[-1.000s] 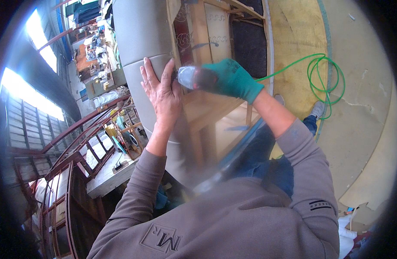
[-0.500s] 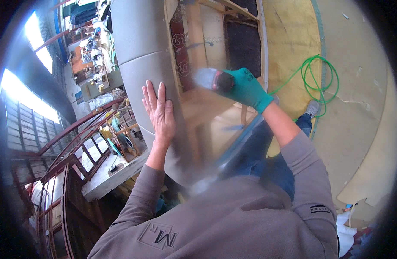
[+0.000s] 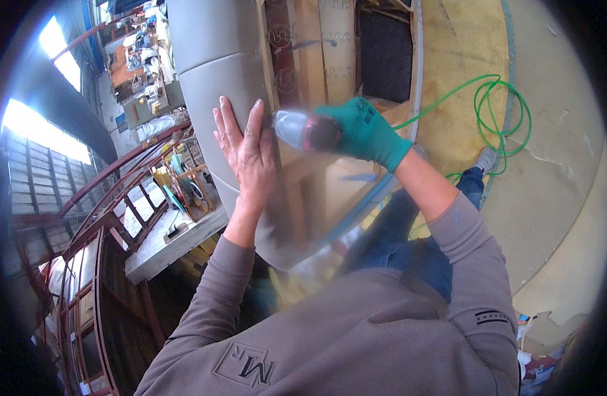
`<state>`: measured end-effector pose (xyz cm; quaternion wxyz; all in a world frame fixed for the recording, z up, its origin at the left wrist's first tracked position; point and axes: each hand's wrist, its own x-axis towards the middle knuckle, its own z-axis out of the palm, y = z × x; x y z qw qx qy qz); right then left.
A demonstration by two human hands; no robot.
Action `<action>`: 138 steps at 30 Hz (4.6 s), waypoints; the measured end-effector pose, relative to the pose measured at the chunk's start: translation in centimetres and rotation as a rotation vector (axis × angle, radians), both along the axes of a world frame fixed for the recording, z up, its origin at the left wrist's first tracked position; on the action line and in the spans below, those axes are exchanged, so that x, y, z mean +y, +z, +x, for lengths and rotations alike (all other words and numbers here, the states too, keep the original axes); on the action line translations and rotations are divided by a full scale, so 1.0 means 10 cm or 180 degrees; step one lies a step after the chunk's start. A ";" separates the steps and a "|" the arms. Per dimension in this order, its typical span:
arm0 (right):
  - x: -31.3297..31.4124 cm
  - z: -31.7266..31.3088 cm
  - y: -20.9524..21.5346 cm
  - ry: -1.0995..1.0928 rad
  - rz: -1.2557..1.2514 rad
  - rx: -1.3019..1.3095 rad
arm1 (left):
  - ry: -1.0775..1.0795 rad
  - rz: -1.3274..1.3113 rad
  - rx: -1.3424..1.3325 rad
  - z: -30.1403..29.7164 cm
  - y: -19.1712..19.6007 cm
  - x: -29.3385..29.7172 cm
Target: The person staples gray fabric onto the wooden frame of a sofa using a pneumatic staple gun. They repeatedly pull and smooth the fabric, then drive staples along the edges and underside of the frame to secure it in place.
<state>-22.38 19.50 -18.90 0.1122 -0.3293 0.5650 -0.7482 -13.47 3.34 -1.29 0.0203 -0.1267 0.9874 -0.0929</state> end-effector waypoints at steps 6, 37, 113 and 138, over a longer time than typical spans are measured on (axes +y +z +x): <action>-0.06 0.02 0.00 0.0124 -0.0057 -0.0019 | -0.0058 -0.0019 0.0066 0.00 -0.03 -0.05; 0.27 1.05 -0.09 -0.0282 0.0399 0.0176 | -0.0583 0.0097 0.0441 0.02 -0.12 -0.20; -0.01 2.60 -0.12 -0.0479 0.0428 0.0595 | -0.0612 -0.0038 0.0148 2.12 -0.04 -0.06; 0.64 3.53 -0.28 -0.0572 0.1416 0.0099 | -0.0345 -0.0066 -0.0013 3.17 0.02 -0.07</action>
